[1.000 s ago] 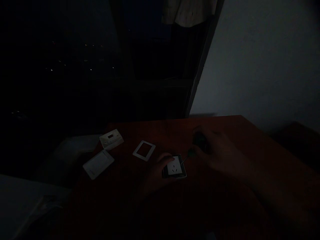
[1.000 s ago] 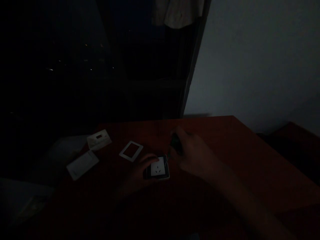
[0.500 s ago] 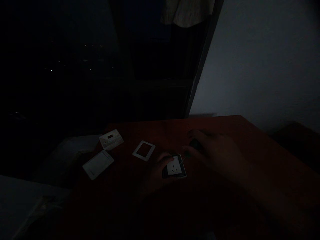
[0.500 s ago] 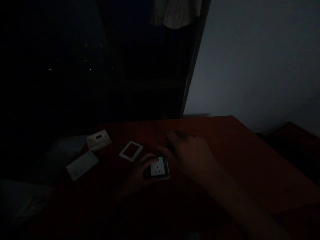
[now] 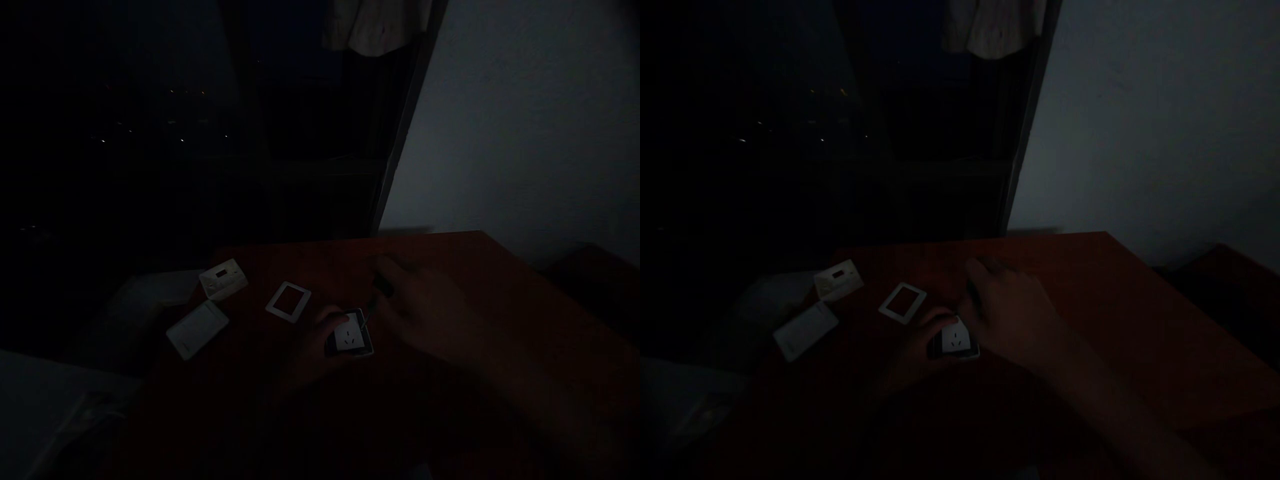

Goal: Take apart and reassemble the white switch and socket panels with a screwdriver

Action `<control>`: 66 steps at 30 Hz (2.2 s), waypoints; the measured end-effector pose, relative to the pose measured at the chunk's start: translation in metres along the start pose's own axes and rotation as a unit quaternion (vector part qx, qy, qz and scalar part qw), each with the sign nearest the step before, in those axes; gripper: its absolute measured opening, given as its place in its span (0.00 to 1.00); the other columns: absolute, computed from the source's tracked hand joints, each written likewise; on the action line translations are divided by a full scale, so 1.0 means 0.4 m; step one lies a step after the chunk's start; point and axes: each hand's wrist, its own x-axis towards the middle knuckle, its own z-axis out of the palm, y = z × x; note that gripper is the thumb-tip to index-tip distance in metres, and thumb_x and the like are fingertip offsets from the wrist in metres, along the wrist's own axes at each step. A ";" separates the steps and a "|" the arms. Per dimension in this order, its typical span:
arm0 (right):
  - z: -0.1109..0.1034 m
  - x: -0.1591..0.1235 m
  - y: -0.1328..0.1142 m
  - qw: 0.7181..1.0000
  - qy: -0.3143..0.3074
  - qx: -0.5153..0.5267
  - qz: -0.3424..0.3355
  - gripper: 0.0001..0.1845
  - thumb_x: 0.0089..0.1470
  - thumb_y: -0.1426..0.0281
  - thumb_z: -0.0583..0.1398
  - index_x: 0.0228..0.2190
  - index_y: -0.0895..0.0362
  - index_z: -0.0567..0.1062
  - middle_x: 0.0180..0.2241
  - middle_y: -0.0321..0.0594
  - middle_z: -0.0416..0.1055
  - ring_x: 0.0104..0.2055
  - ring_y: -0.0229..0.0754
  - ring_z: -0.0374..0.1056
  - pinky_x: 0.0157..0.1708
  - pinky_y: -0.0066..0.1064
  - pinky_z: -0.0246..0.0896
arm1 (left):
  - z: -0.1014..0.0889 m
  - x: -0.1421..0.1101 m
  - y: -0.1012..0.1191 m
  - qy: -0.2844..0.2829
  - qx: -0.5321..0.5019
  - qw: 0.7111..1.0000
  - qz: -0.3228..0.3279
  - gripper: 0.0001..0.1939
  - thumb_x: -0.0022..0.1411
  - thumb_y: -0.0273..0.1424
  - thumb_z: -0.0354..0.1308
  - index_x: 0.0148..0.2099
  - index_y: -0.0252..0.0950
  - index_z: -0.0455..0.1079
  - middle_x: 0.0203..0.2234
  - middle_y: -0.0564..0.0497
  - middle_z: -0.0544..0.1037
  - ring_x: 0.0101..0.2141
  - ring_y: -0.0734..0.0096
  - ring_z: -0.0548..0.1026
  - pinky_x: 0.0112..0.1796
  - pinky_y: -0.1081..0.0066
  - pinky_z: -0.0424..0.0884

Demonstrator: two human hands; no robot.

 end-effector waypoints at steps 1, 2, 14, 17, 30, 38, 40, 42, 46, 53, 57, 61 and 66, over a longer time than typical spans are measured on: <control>-0.002 0.000 0.000 0.999 -0.003 0.033 -0.018 0.20 0.55 0.72 0.54 0.51 0.56 0.65 0.44 0.45 0.73 0.38 0.45 0.72 0.31 0.31 0.60 | -0.001 0.000 0.001 0.000 -0.001 1.000 -0.005 0.29 0.52 0.35 0.66 0.56 0.43 0.64 0.55 0.49 0.64 0.53 0.59 0.66 0.52 0.62 0.65; -0.002 0.001 0.001 0.998 -0.005 0.053 -0.031 0.22 0.54 0.74 0.54 0.51 0.55 0.65 0.46 0.44 0.72 0.39 0.44 0.71 0.33 0.31 0.61 | -0.001 0.000 0.002 -0.001 -0.001 1.000 -0.008 0.29 0.52 0.34 0.67 0.56 0.44 0.64 0.55 0.49 0.64 0.53 0.58 0.66 0.52 0.62 0.65; -0.009 -0.006 0.000 0.998 -0.028 0.050 -0.035 0.22 0.56 0.72 0.53 0.53 0.55 0.64 0.48 0.45 0.71 0.42 0.44 0.71 0.34 0.31 0.61 | 0.006 -0.003 -0.016 0.009 0.005 1.000 0.015 0.29 0.54 0.37 0.66 0.57 0.45 0.63 0.56 0.50 0.63 0.54 0.58 0.64 0.53 0.62 0.63; -0.004 -0.004 0.001 0.999 -0.002 -0.044 0.027 0.17 0.60 0.63 0.52 0.48 0.55 0.67 0.37 0.44 0.75 0.32 0.47 0.72 0.26 0.32 0.56 | 0.002 -0.004 -0.010 0.001 -0.004 1.000 0.008 0.29 0.55 0.36 0.65 0.58 0.46 0.63 0.57 0.50 0.63 0.54 0.58 0.64 0.54 0.61 0.63; 0.011 0.004 0.023 0.995 0.009 -0.088 0.040 0.17 0.60 0.60 0.51 0.46 0.56 0.67 0.35 0.45 0.75 0.28 0.46 0.72 0.22 0.31 0.52 | 0.000 -0.001 -0.001 0.000 0.017 1.000 -0.001 0.28 0.54 0.38 0.65 0.57 0.44 0.64 0.56 0.49 0.63 0.54 0.57 0.65 0.53 0.61 0.64; 0.015 -0.002 0.022 1.000 0.002 0.007 -0.004 0.19 0.58 0.66 0.54 0.51 0.56 0.65 0.41 0.44 0.74 0.35 0.47 0.73 0.30 0.34 0.62 | -0.001 -0.004 -0.011 0.003 0.029 0.999 0.013 0.28 0.55 0.39 0.65 0.57 0.45 0.63 0.57 0.50 0.63 0.54 0.58 0.65 0.53 0.62 0.64; 0.018 -0.001 0.020 0.999 0.005 -0.048 0.025 0.20 0.60 0.60 0.52 0.50 0.56 0.66 0.36 0.44 0.75 0.30 0.48 0.72 0.25 0.35 0.60 | 0.000 -0.004 -0.013 0.001 0.029 0.999 0.014 0.28 0.55 0.39 0.64 0.57 0.45 0.63 0.57 0.50 0.63 0.54 0.58 0.65 0.53 0.61 0.63; 0.016 -0.002 0.017 0.999 0.001 -0.043 0.018 0.20 0.60 0.61 0.51 0.51 0.57 0.65 0.39 0.46 0.74 0.32 0.48 0.73 0.26 0.35 0.61 | 0.001 -0.004 -0.014 -0.001 0.024 1.000 0.015 0.28 0.55 0.39 0.64 0.57 0.45 0.62 0.56 0.50 0.63 0.54 0.59 0.65 0.53 0.62 0.64; 0.009 -0.006 0.015 0.998 -0.011 0.041 -0.042 0.24 0.58 0.71 0.53 0.56 0.55 0.59 0.51 0.46 0.69 0.43 0.45 0.71 0.36 0.33 0.63 | -0.001 -0.003 -0.012 -0.001 0.021 1.000 0.017 0.29 0.55 0.39 0.65 0.57 0.44 0.62 0.56 0.49 0.63 0.54 0.58 0.65 0.53 0.63 0.64; 0.006 -0.006 0.002 0.996 -0.005 -0.082 0.033 0.19 0.61 0.62 0.50 0.51 0.56 0.65 0.40 0.46 0.74 0.31 0.46 0.72 0.25 0.32 0.58 | -0.004 -0.002 -0.012 -0.011 0.028 0.999 0.017 0.29 0.56 0.38 0.64 0.58 0.45 0.62 0.57 0.50 0.62 0.54 0.58 0.65 0.52 0.62 0.64; 0.001 -0.013 0.006 0.999 -0.025 0.032 -0.035 0.23 0.56 0.72 0.53 0.53 0.56 0.61 0.48 0.46 0.70 0.39 0.44 0.71 0.32 0.31 0.62 | -0.006 -0.003 -0.011 -0.010 0.031 0.999 0.012 0.29 0.55 0.37 0.64 0.58 0.45 0.62 0.58 0.49 0.62 0.55 0.57 0.64 0.54 0.60 0.62; 0.011 -0.010 0.009 0.999 -0.011 -0.048 0.022 0.17 0.61 0.63 0.51 0.50 0.55 0.65 0.37 0.45 0.75 0.31 0.46 0.72 0.26 0.33 0.60 | -0.006 -0.005 -0.006 -0.018 0.026 0.999 -0.002 0.28 0.56 0.37 0.64 0.58 0.46 0.62 0.57 0.49 0.62 0.54 0.57 0.65 0.53 0.60 0.64; 0.017 -0.006 0.012 1.000 -0.009 0.016 -0.007 0.19 0.60 0.69 0.50 0.52 0.57 0.62 0.46 0.49 0.72 0.40 0.48 0.72 0.33 0.35 0.63 | -0.002 -0.006 -0.009 -0.007 0.016 1.000 0.001 0.29 0.55 0.37 0.65 0.58 0.45 0.62 0.58 0.49 0.62 0.55 0.58 0.64 0.53 0.61 0.64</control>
